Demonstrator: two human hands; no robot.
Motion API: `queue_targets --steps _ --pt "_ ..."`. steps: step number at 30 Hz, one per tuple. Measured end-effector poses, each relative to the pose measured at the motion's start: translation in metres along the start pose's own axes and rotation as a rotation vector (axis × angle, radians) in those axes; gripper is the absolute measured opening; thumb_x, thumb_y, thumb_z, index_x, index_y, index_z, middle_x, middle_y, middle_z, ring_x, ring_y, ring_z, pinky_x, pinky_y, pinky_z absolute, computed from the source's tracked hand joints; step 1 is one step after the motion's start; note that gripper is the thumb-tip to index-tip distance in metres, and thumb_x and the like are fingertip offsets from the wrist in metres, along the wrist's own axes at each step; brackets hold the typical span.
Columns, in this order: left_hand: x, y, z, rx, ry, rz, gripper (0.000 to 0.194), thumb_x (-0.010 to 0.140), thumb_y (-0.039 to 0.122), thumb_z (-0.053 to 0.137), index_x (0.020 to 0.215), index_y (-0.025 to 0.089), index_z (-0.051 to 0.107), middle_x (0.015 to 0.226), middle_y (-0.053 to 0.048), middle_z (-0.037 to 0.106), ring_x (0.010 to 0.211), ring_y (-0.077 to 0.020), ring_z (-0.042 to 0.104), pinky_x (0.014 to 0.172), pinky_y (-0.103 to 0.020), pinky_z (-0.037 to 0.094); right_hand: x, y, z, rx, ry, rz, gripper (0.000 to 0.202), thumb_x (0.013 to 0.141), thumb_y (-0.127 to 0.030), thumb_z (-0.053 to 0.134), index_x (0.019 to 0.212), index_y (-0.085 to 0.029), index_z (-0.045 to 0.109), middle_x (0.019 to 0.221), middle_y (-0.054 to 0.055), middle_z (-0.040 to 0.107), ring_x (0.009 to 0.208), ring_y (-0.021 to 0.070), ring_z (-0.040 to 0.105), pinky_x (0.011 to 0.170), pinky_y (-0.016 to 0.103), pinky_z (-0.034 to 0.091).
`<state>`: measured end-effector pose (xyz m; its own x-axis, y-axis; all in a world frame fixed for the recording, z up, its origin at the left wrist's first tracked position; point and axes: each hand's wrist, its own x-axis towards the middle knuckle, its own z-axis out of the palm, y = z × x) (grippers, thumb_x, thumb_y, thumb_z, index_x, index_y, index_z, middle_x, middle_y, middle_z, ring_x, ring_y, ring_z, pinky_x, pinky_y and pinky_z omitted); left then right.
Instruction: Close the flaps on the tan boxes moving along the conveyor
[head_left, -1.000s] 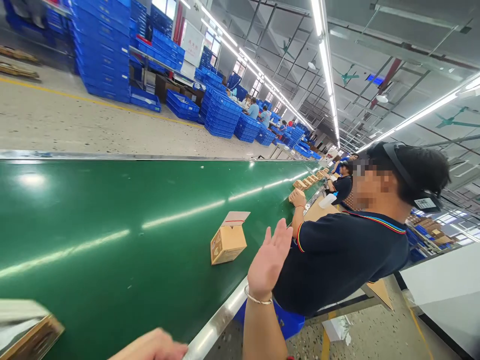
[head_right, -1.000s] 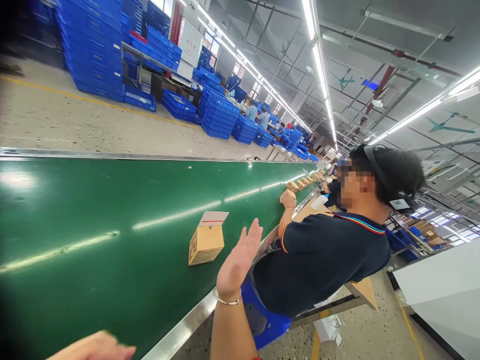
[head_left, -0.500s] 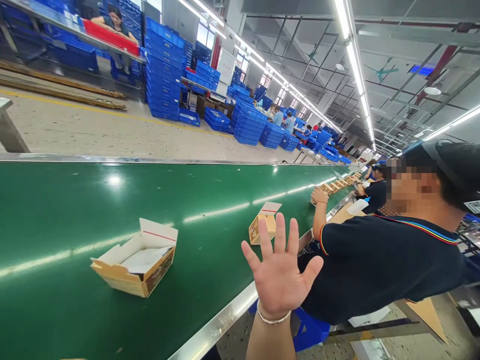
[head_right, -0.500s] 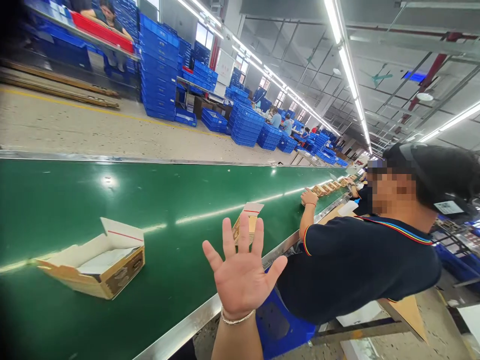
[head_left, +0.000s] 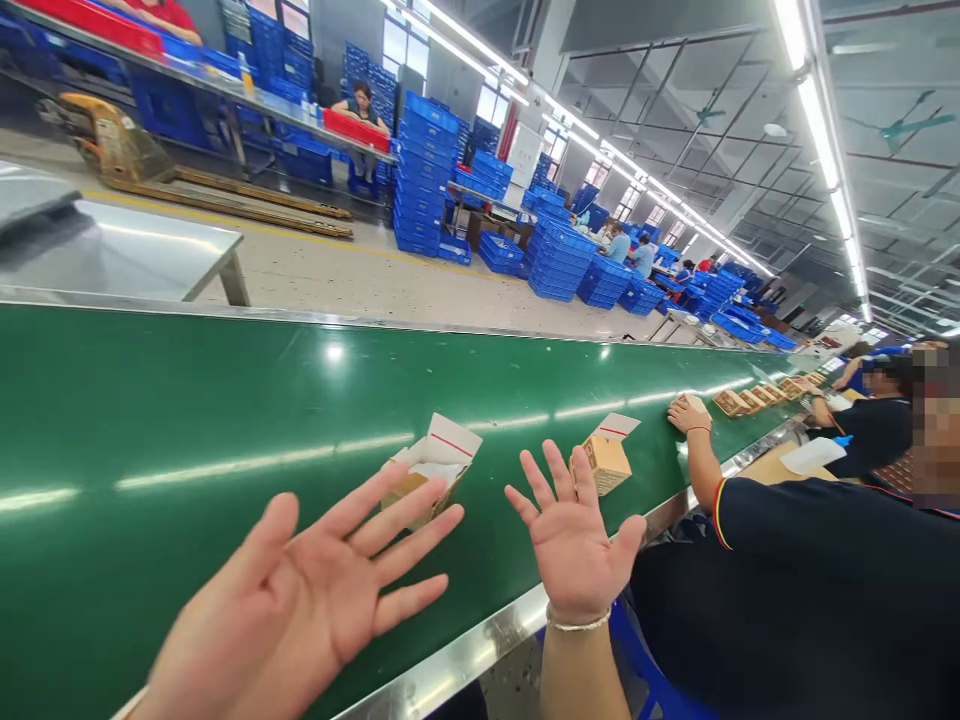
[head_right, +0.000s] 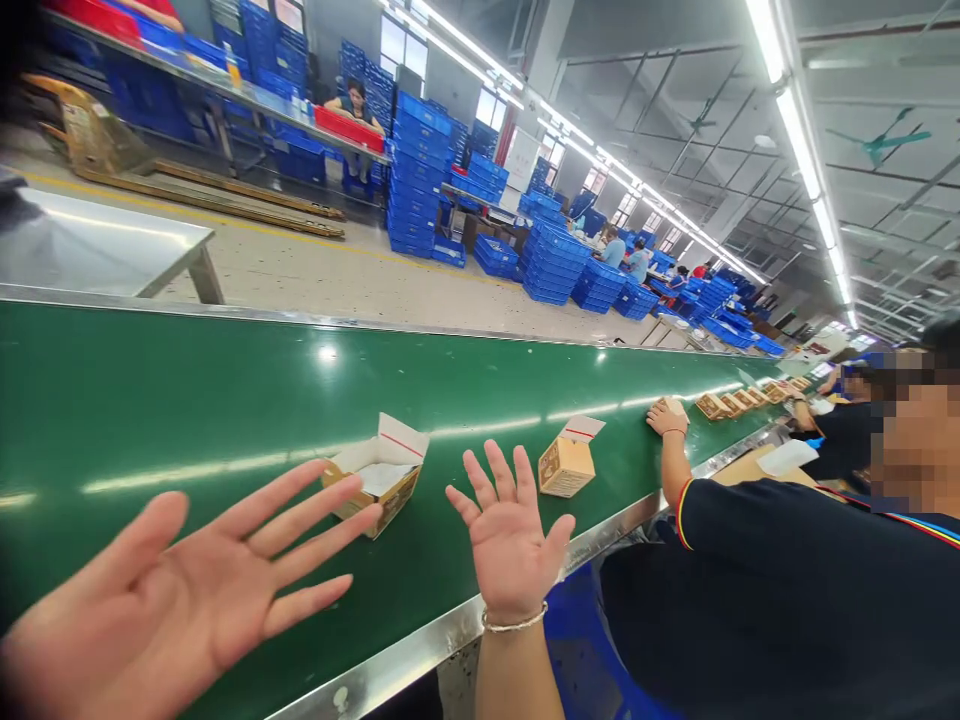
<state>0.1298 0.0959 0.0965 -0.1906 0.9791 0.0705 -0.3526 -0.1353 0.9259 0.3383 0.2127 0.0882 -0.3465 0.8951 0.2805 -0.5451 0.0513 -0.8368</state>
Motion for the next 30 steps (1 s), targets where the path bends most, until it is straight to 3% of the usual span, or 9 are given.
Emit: queue_targets --steps 3,6,8,11,14,16,18,25,30 --pt "0.010 0.012 0.022 -0.437 -0.162 -0.169 0.064 0.091 0.073 0.031 0.125 0.030 0.063 0.135 -0.010 0.052 0.119 -0.0389 0.054 0.081 -0.054 0.059 0.002 0.026 -0.017 -0.275 0.055 0.067 0.070 0.083 -0.077 0.046 0.129 -0.026 0.056 0.139 0.013 0.052 0.124 0.0316 0.054 0.092 0.047 0.049" --pt "0.015 0.009 0.024 -0.471 -0.176 -0.163 0.059 0.089 0.073 0.041 0.117 0.029 0.068 0.131 -0.011 0.056 0.120 -0.0394 0.053 0.084 -0.055 0.058 -0.001 0.048 -0.027 -0.609 0.025 0.049 0.058 0.087 -0.063 0.055 0.130 -0.023 0.056 0.139 0.012 0.052 0.125 0.0272 0.053 0.094 0.039 0.049" --pt "0.025 -0.003 0.010 -0.332 0.044 0.027 0.055 0.087 0.072 0.048 0.110 0.027 0.069 0.124 -0.011 0.061 0.118 -0.0372 0.056 0.087 -0.054 0.058 -0.003 0.059 -0.029 -0.808 -0.068 -0.043 0.051 0.089 -0.053 0.058 0.131 -0.024 0.056 0.140 0.012 0.051 0.128 0.0265 0.050 0.098 0.039 0.047" --pt "0.053 -0.035 -0.023 0.207 0.461 0.360 0.056 0.083 0.067 0.061 0.116 0.021 0.062 0.130 -0.013 0.057 0.124 -0.0336 0.053 0.106 -0.053 0.048 -0.002 0.070 -0.028 -1.039 -0.194 -0.323 0.049 0.089 -0.039 0.062 0.135 -0.025 0.052 0.140 0.012 0.049 0.129 0.0258 0.048 0.105 0.041 0.044" --pt "0.083 -0.068 -0.051 0.662 0.162 0.398 0.064 0.088 0.068 0.050 0.127 0.017 0.057 0.136 -0.015 0.052 0.131 -0.0335 0.045 0.112 -0.053 0.039 0.004 0.077 -0.028 -1.201 -0.237 -0.579 0.056 0.090 -0.036 0.059 0.142 -0.023 0.042 0.141 0.014 0.045 0.130 0.0271 0.045 0.107 0.046 0.041" --pt "0.096 -0.084 -0.057 0.792 -0.126 0.498 0.054 0.095 0.058 0.044 0.132 0.020 0.054 0.139 -0.012 0.050 0.135 -0.0296 0.040 0.113 -0.047 0.039 0.009 0.078 -0.031 -1.278 -0.244 -0.613 0.061 0.089 -0.040 0.059 0.143 -0.021 0.037 0.142 0.015 0.045 0.131 0.0284 0.043 0.107 0.048 0.040" --pt "0.104 -0.094 -0.054 0.862 -0.268 0.620 0.045 0.098 0.045 0.042 0.137 0.022 0.050 0.140 -0.008 0.049 0.137 -0.0261 0.038 0.112 -0.041 0.042 0.014 0.076 -0.036 -1.320 -0.248 -0.575 0.066 0.088 -0.043 0.060 0.144 -0.019 0.035 0.141 0.015 0.046 0.129 0.0278 0.045 0.105 0.047 0.041" --pt "0.120 -0.104 -0.016 1.021 -0.230 0.935 0.030 0.098 0.031 0.040 0.113 0.028 0.066 0.118 0.000 0.065 0.123 -0.0261 0.052 0.097 -0.038 0.047 0.041 0.060 -0.058 -1.446 -0.362 -0.473 0.051 0.076 -0.057 0.069 0.117 -0.026 0.064 0.117 0.006 0.066 0.105 0.0267 0.051 0.094 0.043 0.040" --pt "0.126 -0.122 0.001 0.921 -0.045 0.900 0.035 0.095 0.035 0.041 0.076 0.026 0.069 0.082 -0.001 0.070 0.093 -0.0261 0.061 0.079 -0.039 0.045 0.045 0.064 -0.050 -1.211 -0.339 -0.375 0.049 0.094 -0.055 0.039 0.069 -0.021 0.064 0.083 0.003 0.071 0.090 0.0193 0.061 0.091 0.039 0.042"
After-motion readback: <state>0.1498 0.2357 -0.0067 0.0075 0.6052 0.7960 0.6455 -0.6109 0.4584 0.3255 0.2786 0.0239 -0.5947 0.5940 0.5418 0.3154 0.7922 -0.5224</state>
